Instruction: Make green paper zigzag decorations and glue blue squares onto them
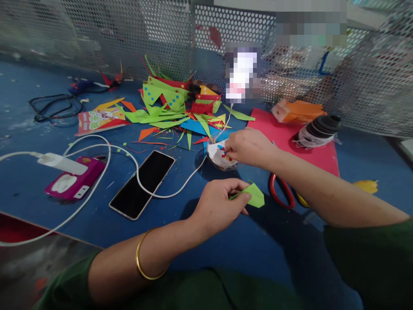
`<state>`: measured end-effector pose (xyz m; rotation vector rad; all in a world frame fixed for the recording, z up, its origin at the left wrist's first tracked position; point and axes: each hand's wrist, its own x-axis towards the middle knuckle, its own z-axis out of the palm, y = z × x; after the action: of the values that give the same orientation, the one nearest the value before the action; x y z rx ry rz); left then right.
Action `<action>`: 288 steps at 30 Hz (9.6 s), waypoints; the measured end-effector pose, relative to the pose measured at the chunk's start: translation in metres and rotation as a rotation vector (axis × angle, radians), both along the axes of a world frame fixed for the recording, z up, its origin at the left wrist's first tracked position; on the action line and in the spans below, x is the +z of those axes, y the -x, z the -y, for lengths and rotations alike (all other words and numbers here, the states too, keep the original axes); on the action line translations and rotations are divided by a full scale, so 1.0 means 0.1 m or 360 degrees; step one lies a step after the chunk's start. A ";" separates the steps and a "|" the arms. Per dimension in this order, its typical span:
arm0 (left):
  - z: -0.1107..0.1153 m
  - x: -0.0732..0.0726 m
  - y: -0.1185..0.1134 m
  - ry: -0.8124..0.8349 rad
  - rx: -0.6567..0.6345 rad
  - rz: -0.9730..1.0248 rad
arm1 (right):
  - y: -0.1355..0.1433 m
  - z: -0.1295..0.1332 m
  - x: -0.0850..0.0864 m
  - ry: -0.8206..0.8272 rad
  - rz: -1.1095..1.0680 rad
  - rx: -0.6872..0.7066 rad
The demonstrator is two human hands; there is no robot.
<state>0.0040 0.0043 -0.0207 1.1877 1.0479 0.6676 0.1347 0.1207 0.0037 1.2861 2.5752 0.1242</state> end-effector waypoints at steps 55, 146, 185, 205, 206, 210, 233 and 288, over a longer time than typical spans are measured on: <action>-0.03 -0.12 -0.01 -0.0342 0.0198 -0.0013 | -0.50 1.49 -0.14 0.0512 -0.2212 -0.1060; 0.03 -0.09 -0.06 -0.0191 0.0104 0.0081 | -0.30 1.55 -0.44 -0.0084 -0.2564 -0.1080; 0.01 -0.09 -0.06 -0.0187 0.0095 0.0073 | -0.40 1.59 -0.36 -0.0781 -0.1845 -0.0642; 0.04 -0.08 -0.06 -0.0130 0.0091 0.0088 | -0.37 1.58 -0.41 -0.1000 -0.1506 -0.0566; 0.04 -0.08 -0.07 -0.0131 0.0090 0.0092 | -0.37 1.59 -0.41 -0.0990 -0.1519 -0.0567; 0.04 -0.09 -0.07 -0.0141 0.0091 0.0105 | -0.35 1.59 -0.41 -0.0912 -0.1574 -0.0622; -0.02 -0.07 -0.07 -0.0042 0.0217 0.0230 | -0.34 1.57 -0.36 0.0125 -0.2473 -0.1270; 0.02 -0.12 -0.08 -0.0069 0.0185 0.0221 | -0.34 1.64 -0.41 -0.0799 -0.1644 -0.0710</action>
<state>0.0123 0.0028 -0.0326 1.1073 0.9950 0.8555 0.1688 -0.0430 -0.0378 2.6368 3.0152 0.0086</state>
